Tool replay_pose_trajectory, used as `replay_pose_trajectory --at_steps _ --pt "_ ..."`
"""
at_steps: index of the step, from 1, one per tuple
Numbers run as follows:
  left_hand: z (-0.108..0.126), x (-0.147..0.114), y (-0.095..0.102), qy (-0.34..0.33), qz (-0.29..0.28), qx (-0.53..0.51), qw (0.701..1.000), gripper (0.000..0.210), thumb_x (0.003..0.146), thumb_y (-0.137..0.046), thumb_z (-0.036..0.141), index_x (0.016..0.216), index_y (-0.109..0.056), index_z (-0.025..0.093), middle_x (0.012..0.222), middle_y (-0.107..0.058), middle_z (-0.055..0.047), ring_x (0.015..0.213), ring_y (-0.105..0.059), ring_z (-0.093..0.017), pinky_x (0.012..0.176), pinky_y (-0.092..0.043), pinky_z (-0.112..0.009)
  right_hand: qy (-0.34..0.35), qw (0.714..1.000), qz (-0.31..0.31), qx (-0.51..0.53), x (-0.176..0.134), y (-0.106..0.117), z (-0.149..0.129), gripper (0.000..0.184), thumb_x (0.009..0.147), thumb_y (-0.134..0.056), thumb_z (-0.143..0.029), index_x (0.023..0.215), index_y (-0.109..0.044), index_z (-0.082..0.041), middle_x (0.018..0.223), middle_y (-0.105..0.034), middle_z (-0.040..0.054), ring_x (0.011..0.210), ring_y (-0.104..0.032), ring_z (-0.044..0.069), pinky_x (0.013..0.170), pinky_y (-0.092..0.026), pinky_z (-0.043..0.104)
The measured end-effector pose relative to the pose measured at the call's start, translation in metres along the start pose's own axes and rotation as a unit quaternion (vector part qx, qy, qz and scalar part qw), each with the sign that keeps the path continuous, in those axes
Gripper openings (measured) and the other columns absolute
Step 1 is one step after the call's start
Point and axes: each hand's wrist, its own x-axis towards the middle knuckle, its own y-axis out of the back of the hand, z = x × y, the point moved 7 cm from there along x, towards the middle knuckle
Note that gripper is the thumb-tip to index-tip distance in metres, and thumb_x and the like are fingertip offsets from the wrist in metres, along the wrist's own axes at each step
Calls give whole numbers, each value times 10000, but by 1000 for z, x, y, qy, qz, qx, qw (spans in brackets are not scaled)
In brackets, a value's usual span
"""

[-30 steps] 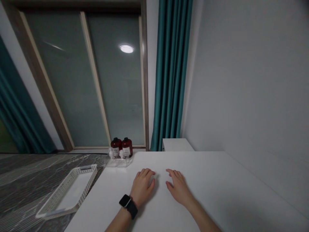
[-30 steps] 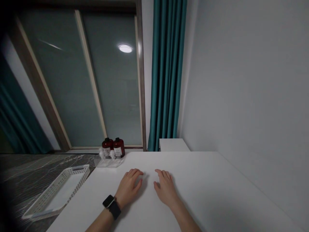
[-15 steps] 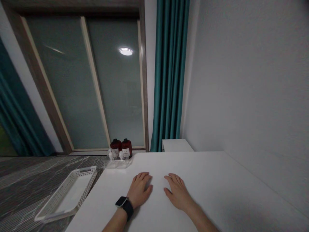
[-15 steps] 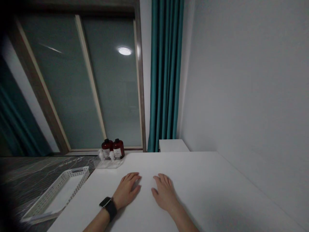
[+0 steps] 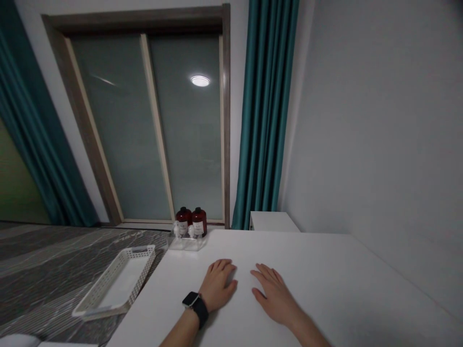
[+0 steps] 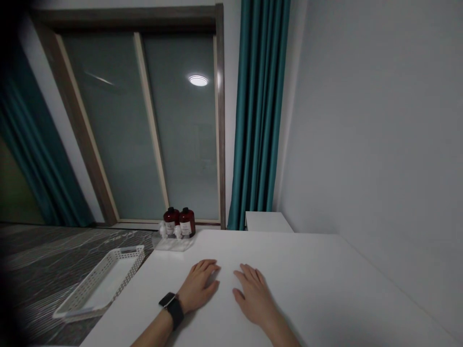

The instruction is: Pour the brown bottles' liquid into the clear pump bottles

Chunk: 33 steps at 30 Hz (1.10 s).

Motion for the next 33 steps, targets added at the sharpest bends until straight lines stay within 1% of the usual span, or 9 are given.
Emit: replay_pose_trajectory --at_steps 5,10,14,25,33 --pt "-1 1 -1 -3 3 -1 1000 346 820 -568 202 1163 -603 230 1317 -590 -82 1258 -487 -267 1067 -367 -469 -5 1000 -20 16 0 -3 3 491 925 -481 -331 1407 -507 -239 1542 -401 82 1441 -339 260 1184 -234 506" --pt "-2 2 -1 -6 5 -2 1000 347 822 -573 205 1167 -599 232 1312 -589 -80 1252 -489 -266 1065 -367 -464 -8 999 -32 16 2 -4 4 506 925 -471 -335 1419 -492 -230 1555 -376 80 1453 -314 251 1190 -219 499" --pt "-3 2 -2 -9 4 3 1000 341 826 -579 210 1165 -598 233 1312 -586 -78 1253 -484 -269 1065 -361 -460 -9 999 -43 12 2 -3 3 521 916 -480 -337 1422 -492 -211 1554 -372 96 1453 -312 262 1189 -218 501" --pt "-1 1 0 -9 -3 8 1000 344 825 -589 227 1169 -592 241 1315 -578 -72 1243 -480 -267 1057 -361 -453 -8 999 -34 23 3 -4 6 511 902 -505 -342 1404 -511 -250 1546 -393 71 1450 -319 258 1188 -224 506" --pt "-2 1 0 -8 0 -1 1000 343 822 -597 229 1164 -601 239 1304 -584 -72 1226 -484 -275 1041 -372 -460 -13 999 -46 13 2 0 3 522 902 -490 -342 1410 -507 -224 1549 -387 82 1450 -320 260 1191 -221 493"
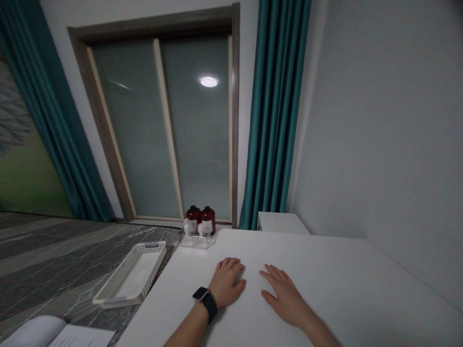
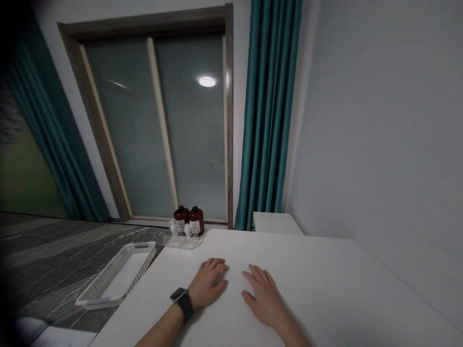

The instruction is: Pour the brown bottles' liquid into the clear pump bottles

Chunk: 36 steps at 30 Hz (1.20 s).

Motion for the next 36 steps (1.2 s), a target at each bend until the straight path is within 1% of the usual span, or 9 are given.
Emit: replay_pose_trajectory --at_steps 7,11,12,14,19,23,27,32,36 --pt "-1 -1 2 6 4 -35 999 353 787 -625 212 1138 -634 242 1303 -599 -77 1234 -492 -289 1051 -369 -481 6 1000 -2 -2 2 -4 2 520 904 -489 -340 1410 -506 -221 1548 -389 83 1450 -320 253 1196 -212 491" --pt "-10 5 17 14 -1 -156 988 298 801 -612 217 1095 -661 218 1176 -681 -75 1118 -598 -252 1002 -442 -414 -4 1000 -19 -14 2 -5 2 533 910 -474 -369 1420 -497 -218 1563 -363 80 1461 -294 259 1202 -200 477" --pt "-17 7 25 29 20 -191 981 262 825 -586 229 1074 -662 191 1119 -702 -85 1045 -637 -233 942 -484 -372 -8 999 -26 -18 2 -5 2 538 912 -465 -381 1425 -491 -218 1567 -356 79 1464 -286 260 1204 -196 474" --pt "-30 13 42 43 51 -193 979 248 881 -517 266 1068 -647 169 1083 -710 -98 989 -657 -222 834 -521 -330 -14 999 -40 -23 1 -4 0 550 916 -453 -393 1434 -480 -212 1574 -340 81 1468 -276 263 1206 -189 469" --pt "-56 23 72 43 107 -160 980 206 882 -500 270 977 -655 173 946 -717 -79 843 -658 -213 718 -504 -308 -16 999 -35 -33 2 -4 -3 544 915 -448 -372 1431 -484 -204 1570 -349 87 1463 -286 275 1206 -191 479" --pt "-68 12 76 34 152 -128 980 180 874 -498 250 908 -663 187 902 -696 -67 804 -630 -214 725 -486 -323 -11 999 0 -36 4 -10 2 509 913 -456 -351 1398 -524 -213 1535 -417 88 1439 -337 289 1195 -220 514" --pt "-80 -8 76 40 202 -115 972 231 889 -449 226 1046 -615 192 872 -654 -44 773 -602 -196 743 -484 -327 6 999 25 -33 5 -17 5 486 910 -468 -355 1367 -554 -214 1505 -461 100 1415 -376 301 1177 -261 540" --pt "-105 -26 97 107 338 -103 929 219 877 -447 229 1057 -563 184 858 -587 -33 749 -583 -191 650 -491 -294 60 995 74 33 1 -24 -11 445 922 -437 -270 1351 -550 -251 1479 -491 77 1403 -391 279 1146 -333 541" --pt "-115 -27 100 136 352 -92 921 252 860 -456 217 1090 -551 178 917 -574 -53 767 -582 -207 612 -491 -300 109 989 76 71 -1 -37 -28 477 903 -470 -230 1375 -518 -274 1442 -529 79 1361 -446 279 1121 -376 537"
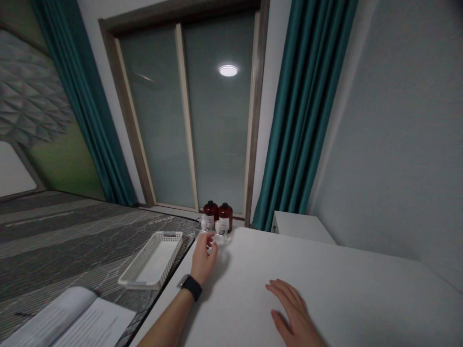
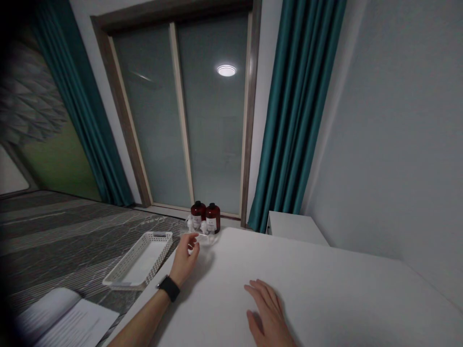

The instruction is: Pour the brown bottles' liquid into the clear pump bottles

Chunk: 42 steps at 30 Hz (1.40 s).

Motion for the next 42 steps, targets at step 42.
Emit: replay_pose_trajectory --at_steps 42 --pt "-55 22 16 79 47 49 995 82 883 -512 275 835 -482 215 852 -506 -16 820 -546 -215 794 -483 -379 39 959 130 250 190 -59 -49 399 796 -627 -220 1166 -480 -215 1144 -550 87 1085 -579 248 949 -505 431"
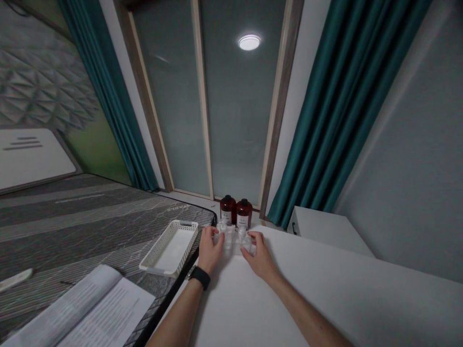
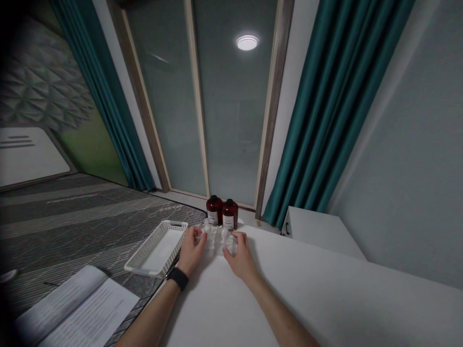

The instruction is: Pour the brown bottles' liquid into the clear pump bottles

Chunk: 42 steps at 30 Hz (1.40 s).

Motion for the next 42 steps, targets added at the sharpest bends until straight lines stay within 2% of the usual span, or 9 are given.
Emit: replay_pose_trajectory --at_steps 8,17,22,27,29,31,33,38,42 --pt "5 -4 -1 -9 13 8 1000 44 887 -520 257 887 -538 217 948 -515 -40 908 -567 -228 824 -479 -379 5 1000 -28 -7 -17 13 -16 397 766 -649 -184 1134 -510 -233 1145 -541 76 1103 -570 254 941 -512 426" --pt "21 -5 18 -9 39 13 999 197 944 -434 326 979 -581 199 844 -536 -37 774 -550 -218 728 -478 -346 6 997 -73 -1 -19 21 -22 427 755 -616 -151 1161 -508 -228 1196 -556 88 1143 -557 260 967 -492 437" --pt "70 -25 11 -178 -148 -22 973 209 905 -531 301 1076 -578 190 1028 -608 -99 1010 -570 -261 893 -475 -398 -5 989 -141 33 -26 34 -22 446 764 -620 -140 1188 -519 -233 1249 -566 83 1158 -568 241 972 -492 425" --pt "80 -37 -4 -216 -261 -14 941 538 829 -666 357 1314 -492 203 1276 -573 -139 1209 -510 -315 1046 -412 -490 -30 972 -216 90 -39 43 -13 676 777 -551 -94 1407 -383 -271 1375 -538 92 1162 -612 206 1014 -482 429" --pt "76 -36 -7 -209 -265 -18 941 513 830 -671 337 1298 -505 208 1247 -596 -127 1182 -535 -304 1034 -430 -475 -55 976 -191 94 -33 45 0 640 796 -510 -107 1401 -390 -276 1277 -606 81 1067 -663 185 934 -537 395" --pt "74 -35 -7 -206 -260 -26 943 464 832 -673 320 1259 -528 208 1197 -619 -113 1139 -560 -288 1008 -454 -452 -63 990 -110 59 -18 49 13 492 817 -512 -169 1302 -489 -251 1096 -664 64 902 -698 175 807 -584 356" --pt "73 -35 -7 -209 -254 -32 944 461 815 -698 318 1235 -543 206 1187 -621 -109 1125 -566 -283 995 -465 -438 -60 996 -57 38 2 45 20 438 837 -512 -232 1275 -501 -235 1080 -647 81 954 -669 208 766 -582 364" --pt "71 -36 -10 -194 -255 -30 947 454 780 -750 362 1177 -584 218 1143 -630 -101 1082 -584 -284 938 -492 -421 -27 999 31 5 62 29 12 524 839 -552 -317 1337 -430 -206 1257 -530 148 1168 -538 286 857 -540 445" --pt "71 -35 -10 -188 -250 -20 950 426 783 -749 390 1142 -598 217 1113 -627 -99 1048 -592 -282 898 -503 -408 -16 997 75 -17 100 16 1 623 834 -586 -362 1383 -364 -169 1320 -467 185 1275 -440 328 1036 -408 538"
